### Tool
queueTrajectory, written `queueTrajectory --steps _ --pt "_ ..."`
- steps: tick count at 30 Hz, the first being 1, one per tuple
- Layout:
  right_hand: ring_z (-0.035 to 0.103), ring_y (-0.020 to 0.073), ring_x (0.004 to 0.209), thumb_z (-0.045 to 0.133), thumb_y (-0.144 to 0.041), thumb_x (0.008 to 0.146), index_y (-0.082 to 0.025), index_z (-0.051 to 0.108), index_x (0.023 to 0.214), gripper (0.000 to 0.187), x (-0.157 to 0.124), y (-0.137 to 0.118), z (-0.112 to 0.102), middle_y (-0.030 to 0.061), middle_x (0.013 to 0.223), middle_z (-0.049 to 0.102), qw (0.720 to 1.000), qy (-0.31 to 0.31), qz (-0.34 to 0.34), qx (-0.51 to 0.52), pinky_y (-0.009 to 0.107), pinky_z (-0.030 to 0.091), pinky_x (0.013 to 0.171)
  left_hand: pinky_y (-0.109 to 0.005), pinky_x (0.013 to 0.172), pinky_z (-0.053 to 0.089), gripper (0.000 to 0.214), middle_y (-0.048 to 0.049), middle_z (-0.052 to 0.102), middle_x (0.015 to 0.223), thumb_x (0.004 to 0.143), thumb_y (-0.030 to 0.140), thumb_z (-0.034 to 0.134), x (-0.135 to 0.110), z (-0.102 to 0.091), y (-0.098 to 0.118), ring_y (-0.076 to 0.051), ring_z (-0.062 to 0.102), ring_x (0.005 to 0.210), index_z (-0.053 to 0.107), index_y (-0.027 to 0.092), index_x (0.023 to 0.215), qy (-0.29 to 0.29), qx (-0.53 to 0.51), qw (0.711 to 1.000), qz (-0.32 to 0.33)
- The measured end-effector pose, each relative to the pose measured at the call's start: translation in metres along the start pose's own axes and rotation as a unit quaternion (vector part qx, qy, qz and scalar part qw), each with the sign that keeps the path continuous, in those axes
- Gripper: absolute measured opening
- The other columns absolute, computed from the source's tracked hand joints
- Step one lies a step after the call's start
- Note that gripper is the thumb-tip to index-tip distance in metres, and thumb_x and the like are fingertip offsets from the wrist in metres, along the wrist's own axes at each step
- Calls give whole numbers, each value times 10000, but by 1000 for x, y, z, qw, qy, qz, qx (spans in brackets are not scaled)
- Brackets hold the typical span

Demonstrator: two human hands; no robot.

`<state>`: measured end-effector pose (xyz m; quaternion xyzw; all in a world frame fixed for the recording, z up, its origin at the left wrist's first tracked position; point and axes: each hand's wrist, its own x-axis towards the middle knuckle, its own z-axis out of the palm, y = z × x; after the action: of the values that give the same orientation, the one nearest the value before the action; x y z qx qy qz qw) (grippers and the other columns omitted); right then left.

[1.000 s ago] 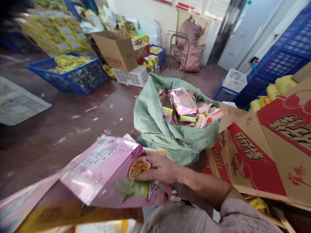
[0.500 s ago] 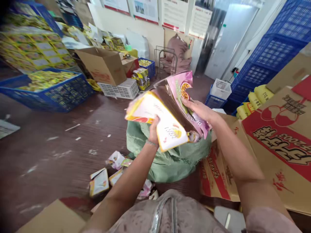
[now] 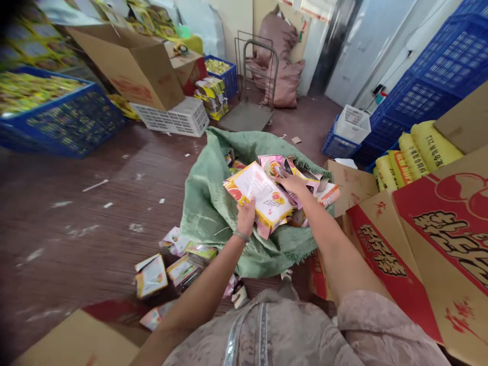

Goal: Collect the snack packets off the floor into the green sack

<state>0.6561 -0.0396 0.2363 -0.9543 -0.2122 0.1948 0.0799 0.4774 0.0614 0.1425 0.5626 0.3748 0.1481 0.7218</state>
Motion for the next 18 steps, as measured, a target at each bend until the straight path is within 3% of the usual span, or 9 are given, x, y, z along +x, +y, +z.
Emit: queueTrajectory --steps 4,7,10,13,16,18 --pt "406 457 1433 309 -946 832 -354 410 1580 959 12 -8 19 184 1554 471 996 2 15 -85 704 249 1135 -512 1134 398 758 -227 574 1364 913 535 636 -32 -34 -9 -381 563 1285 366 161 1514 122 151 975 112" --pt "435 466 1400 253 -968 815 -353 461 1548 979 16 -8 26 205 1500 508 996 10 -1 -94 731 243 1113 -506 1139 400 717 -207 576 1276 884 516 668 -43 -40 -28 -367 525 1281 448 148 1458 200 214 941 169" --pt "450 470 1384 256 -980 798 -348 509 1514 988 18 -2 24 207 1447 553 996 18 -24 -79 700 292 1096 -488 1127 413 539 -201 565 1255 946 452 588 -41 -28 -44 -343 492 1308 505 148 1383 252 223 933 125" --pt "477 460 1361 294 -983 788 -328 534 1496 994 22 6 21 197 1412 586 997 18 -43 -66 673 320 1095 -457 1169 366 514 -221 519 1358 978 419 538 -38 -11 -51 -323 436 1371 481 122 1394 311 226 919 88" --pt "486 447 1351 289 -978 796 -305 527 1503 1005 28 12 22 191 1400 597 996 11 -59 -66 660 323 1101 -464 1172 345 523 -266 519 1376 967 392 550 -39 4 -54 -343 437 1382 475 75 1377 321 236 917 28" --pt "475 446 1359 262 -976 803 -294 509 1517 1017 31 14 22 195 1411 588 995 6 -66 -72 661 316 1103 -511 1143 358 425 -279 571 1310 909 334 624 -38 13 -56 -388 480 1349 558 93 1253 317 228 921 -1"
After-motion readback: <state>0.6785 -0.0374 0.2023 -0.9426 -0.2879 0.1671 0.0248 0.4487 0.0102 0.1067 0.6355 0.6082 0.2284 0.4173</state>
